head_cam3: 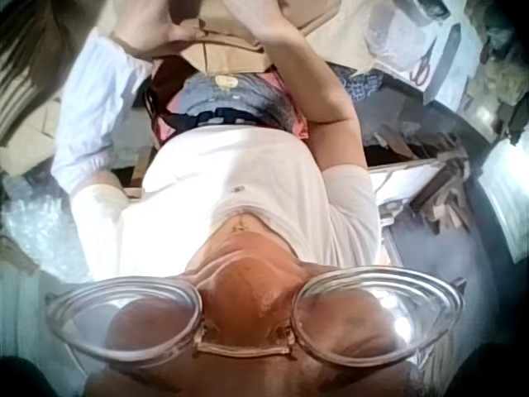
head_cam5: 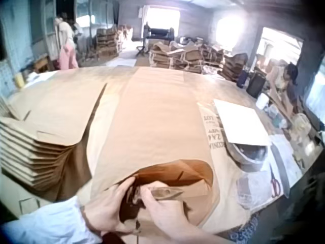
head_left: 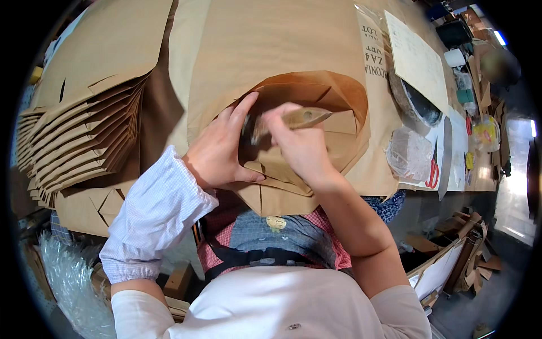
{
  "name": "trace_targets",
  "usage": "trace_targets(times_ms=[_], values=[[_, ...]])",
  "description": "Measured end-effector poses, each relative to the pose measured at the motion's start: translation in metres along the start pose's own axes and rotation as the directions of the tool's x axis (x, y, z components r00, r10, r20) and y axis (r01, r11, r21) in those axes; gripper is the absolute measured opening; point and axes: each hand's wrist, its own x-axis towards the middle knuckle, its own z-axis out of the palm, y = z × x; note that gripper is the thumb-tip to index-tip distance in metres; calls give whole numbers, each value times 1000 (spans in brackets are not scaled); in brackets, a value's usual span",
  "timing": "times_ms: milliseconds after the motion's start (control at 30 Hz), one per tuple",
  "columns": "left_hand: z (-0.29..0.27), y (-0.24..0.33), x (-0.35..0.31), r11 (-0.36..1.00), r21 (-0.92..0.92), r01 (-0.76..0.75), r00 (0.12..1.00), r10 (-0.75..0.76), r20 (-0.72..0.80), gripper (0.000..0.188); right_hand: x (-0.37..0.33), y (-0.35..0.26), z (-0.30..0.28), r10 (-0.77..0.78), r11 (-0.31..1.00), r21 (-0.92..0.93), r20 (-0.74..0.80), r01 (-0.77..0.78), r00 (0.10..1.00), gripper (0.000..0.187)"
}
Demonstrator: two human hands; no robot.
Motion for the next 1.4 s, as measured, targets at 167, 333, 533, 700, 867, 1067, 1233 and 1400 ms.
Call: trace_targets(times_ms=[167, 333, 533, 700, 867, 1067, 1233, 1400], values=[[-1, 2, 2, 1000, 6, 17, 1000, -17, -6, 117, -31, -27, -47, -144, 968, -217, -53, 129, 988, 11], [-3, 4, 1, 996, -18, 85, 996, -84, 41, 111, -20, -29, -96, -177, 840, -540, -188, 48, 966, 12], [-2, -2, 3, 991, 123, 47, 999, -49, 15, 78, -45, -58, -105, -95, 855, -518, -112, 24, 989, 11], [-12, -10, 2, 953, 292, -79, 991, 44, 123, 42, -29, -75, -112, -341, 669, -554, 364, 495, 867, 10], [-12, -6, 3, 950, 300, -91, 987, 45, 156, 44, 11, -43, -70, -346, 588, -416, 646, 693, 681, 23], [-16, 1, 5, 980, 191, 51, 978, -88, 190, 30, 12, -42, -100, -346, 632, -574, 393, 521, 852, 16], [3, -4, 18, 956, 244, 163, 987, -153, -58, 11, -41, -57, -99, -292, 950, -194, -271, 245, 917, 10], [17, -19, 27, 921, 322, 218, 971, -173, -163, 17, -31, -23, -70, -129, 945, -318, -141, 78, 982, 7]])
